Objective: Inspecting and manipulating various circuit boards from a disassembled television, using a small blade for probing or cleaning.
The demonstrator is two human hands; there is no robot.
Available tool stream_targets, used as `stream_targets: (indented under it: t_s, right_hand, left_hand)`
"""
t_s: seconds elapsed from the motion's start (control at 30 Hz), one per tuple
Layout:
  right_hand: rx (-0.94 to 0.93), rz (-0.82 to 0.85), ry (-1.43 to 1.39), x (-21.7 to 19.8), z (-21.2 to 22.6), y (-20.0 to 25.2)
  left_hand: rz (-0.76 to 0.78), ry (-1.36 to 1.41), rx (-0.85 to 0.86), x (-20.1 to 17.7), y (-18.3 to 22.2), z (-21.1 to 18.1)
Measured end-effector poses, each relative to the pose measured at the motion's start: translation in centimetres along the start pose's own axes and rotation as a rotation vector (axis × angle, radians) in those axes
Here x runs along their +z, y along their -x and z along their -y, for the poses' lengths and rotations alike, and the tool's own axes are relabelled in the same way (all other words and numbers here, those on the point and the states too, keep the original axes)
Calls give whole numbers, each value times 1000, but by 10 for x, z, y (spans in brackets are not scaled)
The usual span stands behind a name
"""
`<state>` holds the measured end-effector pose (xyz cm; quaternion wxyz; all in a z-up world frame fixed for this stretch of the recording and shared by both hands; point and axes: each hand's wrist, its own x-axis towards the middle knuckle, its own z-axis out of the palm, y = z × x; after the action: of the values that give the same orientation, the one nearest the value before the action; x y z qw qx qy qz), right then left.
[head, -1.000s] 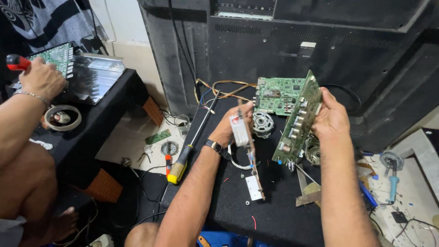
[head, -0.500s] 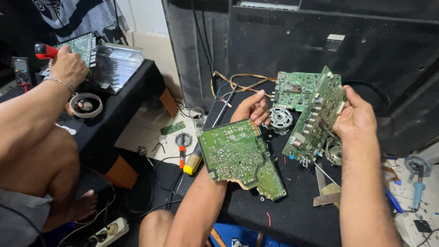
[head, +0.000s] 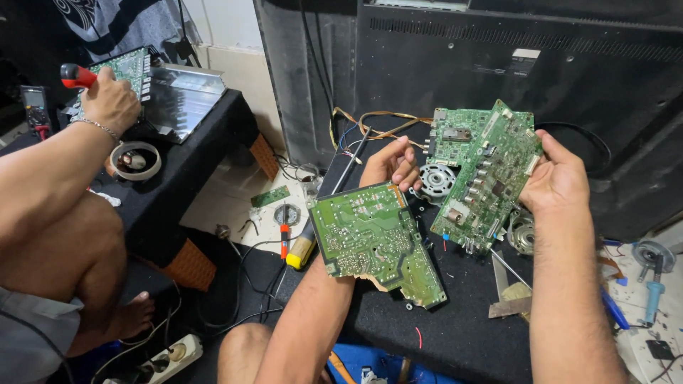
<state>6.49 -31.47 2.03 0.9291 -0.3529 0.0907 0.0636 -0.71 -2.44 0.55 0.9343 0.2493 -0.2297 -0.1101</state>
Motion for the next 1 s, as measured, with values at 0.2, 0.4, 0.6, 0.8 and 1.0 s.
stream_targets:
  t_s: [0.2,0.4,0.6,0.8,1.0]
  right_hand:
    - [-13,14,-13,3,0,3]
    - [-12,15,23,3,0,3]
    - [-29,9,42,6,-1,6]
    - [-8,2,35,9,0,10]
    - [-4,16,44,10,0,11]
  left_hand:
    - [-1,-13,4,-4,-1,1]
    - [1,-2,-2,-7,-2,2]
    - [31,6,-5,-9,-2,1]
    - [39,10,-14,-12,-3,2]
    - [52,6,-17,-14,-4,4]
